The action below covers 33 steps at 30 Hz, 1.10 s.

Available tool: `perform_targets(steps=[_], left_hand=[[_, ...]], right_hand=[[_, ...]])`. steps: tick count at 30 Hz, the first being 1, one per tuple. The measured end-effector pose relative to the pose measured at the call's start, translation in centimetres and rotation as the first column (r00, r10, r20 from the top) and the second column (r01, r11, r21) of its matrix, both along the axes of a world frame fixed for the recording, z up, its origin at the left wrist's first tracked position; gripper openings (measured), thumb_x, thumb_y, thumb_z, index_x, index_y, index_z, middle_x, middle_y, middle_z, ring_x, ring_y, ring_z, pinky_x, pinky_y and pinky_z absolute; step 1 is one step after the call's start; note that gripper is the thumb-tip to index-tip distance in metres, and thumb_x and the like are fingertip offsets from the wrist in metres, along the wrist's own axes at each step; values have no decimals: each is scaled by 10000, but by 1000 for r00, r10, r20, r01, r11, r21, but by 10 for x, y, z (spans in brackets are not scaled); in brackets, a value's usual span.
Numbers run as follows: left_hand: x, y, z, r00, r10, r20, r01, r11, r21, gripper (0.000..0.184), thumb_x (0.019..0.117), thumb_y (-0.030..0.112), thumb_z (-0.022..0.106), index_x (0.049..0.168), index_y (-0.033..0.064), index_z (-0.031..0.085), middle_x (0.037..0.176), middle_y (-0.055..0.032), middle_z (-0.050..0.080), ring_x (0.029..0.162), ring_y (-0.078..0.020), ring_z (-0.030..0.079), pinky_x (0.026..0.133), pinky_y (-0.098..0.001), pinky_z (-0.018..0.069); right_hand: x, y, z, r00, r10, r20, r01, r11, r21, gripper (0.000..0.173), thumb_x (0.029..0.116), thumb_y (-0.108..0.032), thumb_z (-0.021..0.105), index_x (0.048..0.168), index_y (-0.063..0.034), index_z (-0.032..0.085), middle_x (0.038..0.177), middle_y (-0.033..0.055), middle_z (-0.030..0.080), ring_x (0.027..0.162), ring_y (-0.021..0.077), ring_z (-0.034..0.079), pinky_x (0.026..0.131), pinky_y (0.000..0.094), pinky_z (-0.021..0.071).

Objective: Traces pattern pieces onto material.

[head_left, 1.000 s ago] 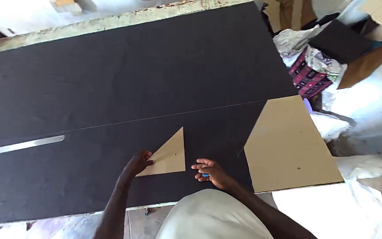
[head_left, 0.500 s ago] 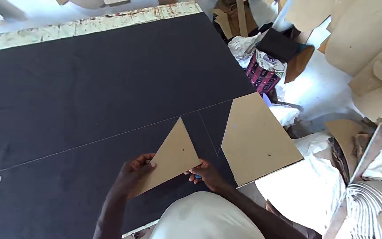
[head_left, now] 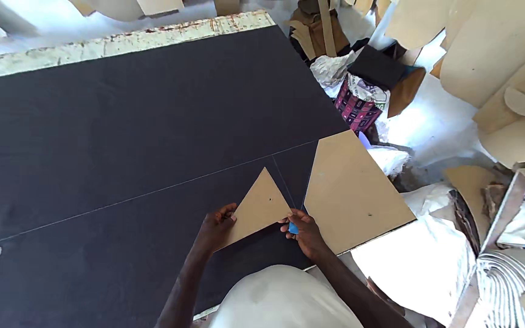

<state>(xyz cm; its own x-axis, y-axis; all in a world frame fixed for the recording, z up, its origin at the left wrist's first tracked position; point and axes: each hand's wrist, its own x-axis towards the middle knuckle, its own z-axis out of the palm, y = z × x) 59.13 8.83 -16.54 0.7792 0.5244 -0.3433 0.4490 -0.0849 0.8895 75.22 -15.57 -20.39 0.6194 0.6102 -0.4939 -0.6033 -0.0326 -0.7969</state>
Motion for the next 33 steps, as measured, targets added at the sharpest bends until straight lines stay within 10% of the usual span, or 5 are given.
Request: perform_targets(steps=[11,19,33], left_hand=[[13,13,-16,986,-140,-91,149,983,111,754,906,301,791,1555,163,433,1425,-95,603,1136,-245,676,965,-494,572],[7,-7,-29,996,-84,36,89,977,-194,393,1001,150,661,1391,128,617,1073,-102,742,916,-228,718,828,-405,607],[17,-1,-24,998,-49,32,53,987,-150,367,1058,187,577,1423,165,603,1153,-91,735,944,-215,722,826,-407,607]], right_hand=[[22,21,17,995,-61,75,63,998,-25,278,1089,-256,494,1275,-108,639,1027,115,736,762,179,699,600,291,561],[38,15,10,993,-99,65,103,993,-55,305,1080,-287,531,1326,-140,633,976,113,719,757,199,698,610,315,576],[38,4,9,994,-93,48,97,991,-92,263,1062,-178,565,1290,-57,620,967,163,726,717,218,707,595,325,588]])
